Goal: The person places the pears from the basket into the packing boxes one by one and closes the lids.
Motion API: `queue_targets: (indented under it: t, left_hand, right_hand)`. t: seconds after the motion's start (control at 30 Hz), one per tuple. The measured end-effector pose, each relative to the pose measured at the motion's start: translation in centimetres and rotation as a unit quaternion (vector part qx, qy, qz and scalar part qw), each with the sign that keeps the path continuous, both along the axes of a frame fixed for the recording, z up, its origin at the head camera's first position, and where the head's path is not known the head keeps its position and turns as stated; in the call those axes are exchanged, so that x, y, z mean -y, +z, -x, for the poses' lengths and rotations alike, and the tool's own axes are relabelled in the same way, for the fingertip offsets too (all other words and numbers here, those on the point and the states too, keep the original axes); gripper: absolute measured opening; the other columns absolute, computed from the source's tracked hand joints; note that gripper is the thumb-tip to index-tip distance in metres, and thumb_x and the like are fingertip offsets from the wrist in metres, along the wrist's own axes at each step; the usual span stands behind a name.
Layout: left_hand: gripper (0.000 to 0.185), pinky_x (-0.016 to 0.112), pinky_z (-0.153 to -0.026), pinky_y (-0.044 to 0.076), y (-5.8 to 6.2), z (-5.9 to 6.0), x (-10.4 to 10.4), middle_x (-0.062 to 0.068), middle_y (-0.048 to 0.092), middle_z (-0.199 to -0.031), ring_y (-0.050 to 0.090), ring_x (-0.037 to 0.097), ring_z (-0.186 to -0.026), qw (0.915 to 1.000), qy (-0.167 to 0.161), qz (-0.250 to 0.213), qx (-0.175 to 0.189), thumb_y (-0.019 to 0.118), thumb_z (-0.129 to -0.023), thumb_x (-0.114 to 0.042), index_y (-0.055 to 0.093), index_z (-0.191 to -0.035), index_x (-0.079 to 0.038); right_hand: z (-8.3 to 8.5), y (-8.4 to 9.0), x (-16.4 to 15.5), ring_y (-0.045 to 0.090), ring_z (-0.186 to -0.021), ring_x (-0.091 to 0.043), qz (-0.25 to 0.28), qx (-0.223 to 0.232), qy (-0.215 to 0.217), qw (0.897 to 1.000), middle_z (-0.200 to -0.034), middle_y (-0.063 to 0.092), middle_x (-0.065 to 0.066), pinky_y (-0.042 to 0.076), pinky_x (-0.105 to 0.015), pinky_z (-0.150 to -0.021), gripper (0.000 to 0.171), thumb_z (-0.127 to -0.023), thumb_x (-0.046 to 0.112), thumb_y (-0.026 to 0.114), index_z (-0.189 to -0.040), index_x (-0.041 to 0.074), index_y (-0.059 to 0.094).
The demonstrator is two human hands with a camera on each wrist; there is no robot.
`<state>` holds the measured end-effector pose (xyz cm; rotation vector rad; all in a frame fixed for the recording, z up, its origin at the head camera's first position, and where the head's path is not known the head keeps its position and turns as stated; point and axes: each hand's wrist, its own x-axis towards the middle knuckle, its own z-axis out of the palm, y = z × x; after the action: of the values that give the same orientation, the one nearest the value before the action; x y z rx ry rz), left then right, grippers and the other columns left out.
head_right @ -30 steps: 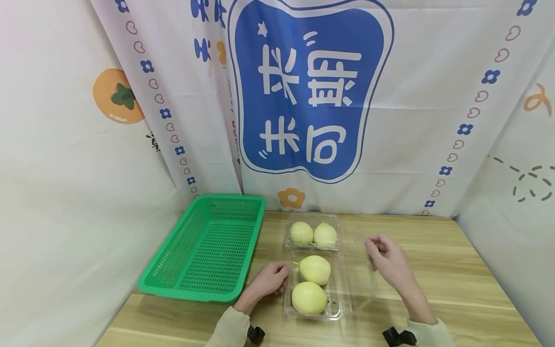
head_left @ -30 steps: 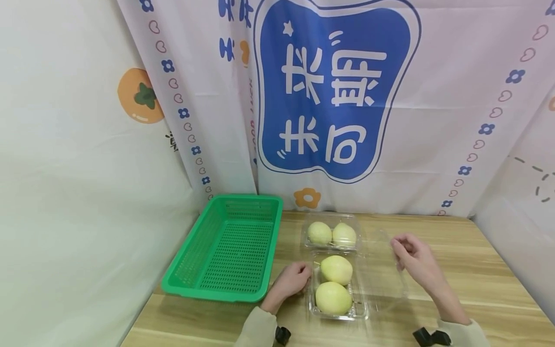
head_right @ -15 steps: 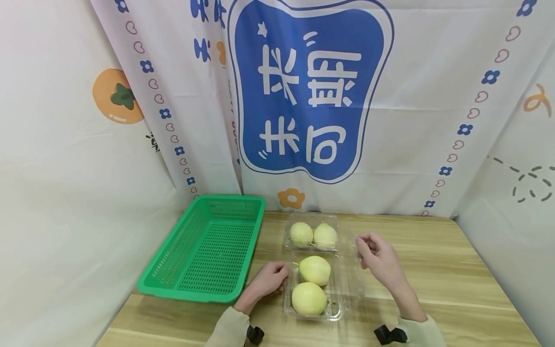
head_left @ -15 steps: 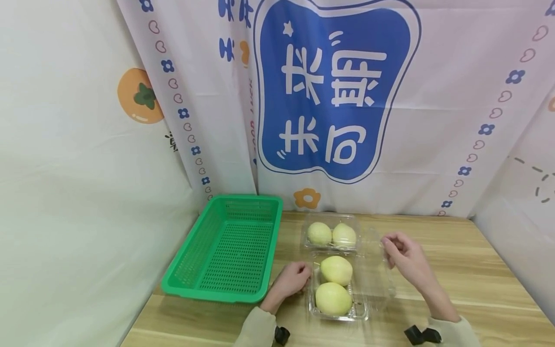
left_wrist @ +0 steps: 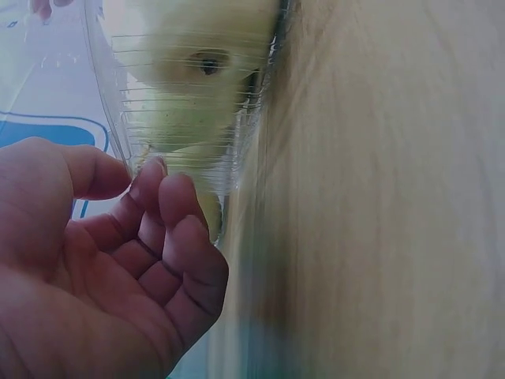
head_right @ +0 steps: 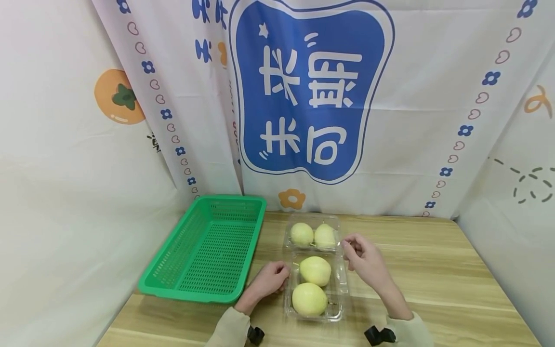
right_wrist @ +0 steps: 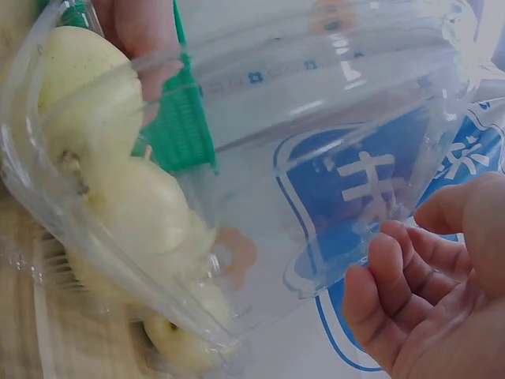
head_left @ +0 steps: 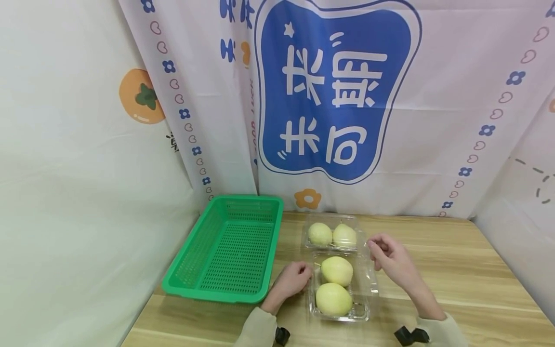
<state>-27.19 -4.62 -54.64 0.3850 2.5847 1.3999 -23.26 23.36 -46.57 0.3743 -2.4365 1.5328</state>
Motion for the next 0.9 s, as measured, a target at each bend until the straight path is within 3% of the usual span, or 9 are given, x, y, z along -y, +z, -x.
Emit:
queue_targets:
  t: [0.23, 0.37, 0.73, 0.9]
  left_hand:
    - [0.019, 0.025, -0.049, 0.04, 0.1, 0.1, 0.1, -0.004, 0.053, -0.058, 0.049, 0.01, -0.052, 0.9994, 0.006, 0.026, -0.024, 0.051, -0.096, -0.025, 0.061, -0.084, -0.013]
    - [0.016, 0.025, -0.056, 0.042, 0.1, 0.1, 0.0, -0.002, 0.057, -0.07, 0.051, 0.01, -0.062, 0.9985, 0.008, 0.04, -0.037, 0.053, -0.095, -0.024, 0.063, -0.091, -0.011]
    - [0.019, 0.028, -0.059, 0.043, 0.5, -0.2, 0.0, 0.001, 0.059, -0.078, 0.052, 0.012, -0.069, 0.9982, 0.013, 0.043, -0.039, 0.053, -0.097, -0.027, 0.062, -0.094, -0.011]
    - [0.021, 0.027, -0.058, 0.042, 0.5, -0.2, 0.0, -0.001, 0.057, -0.076, 0.051, 0.011, -0.067, 0.9983, 0.012, 0.042, -0.037, 0.052, -0.098, -0.028, 0.063, -0.094, -0.011]
  right_hand:
    - [0.2, -0.9, 1.1, 0.057, -0.05, -0.017, 0.006, 0.001, 0.015, 1.0, -0.07, 0.06, -0.01, 0.051, -0.028, -0.052, 0.016, -0.1, 0.015, 0.055, -0.106, 0.001, 0.062]
    - [0.2, -1.0, 1.6, 0.057, -0.051, -0.016, 0.005, 0.015, 0.016, 1.0, -0.07, 0.06, -0.01, 0.05, -0.027, -0.051, 0.02, -0.1, 0.018, 0.057, -0.108, 0.002, 0.063]
    - [0.4, -1.7, 2.6, 0.056, -0.052, -0.021, -0.008, 0.026, 0.042, 0.999, -0.073, 0.061, -0.011, 0.045, -0.025, -0.045, 0.013, -0.096, 0.02, 0.062, -0.104, 0.009, 0.064]
    - [0.6, -2.3, 3.0, 0.052, -0.051, -0.01, -0.039, 0.02, 0.034, 0.998, -0.072, 0.062, -0.012, 0.044, -0.024, -0.044, 0.011, -0.094, 0.014, 0.065, -0.102, 0.007, 0.067]
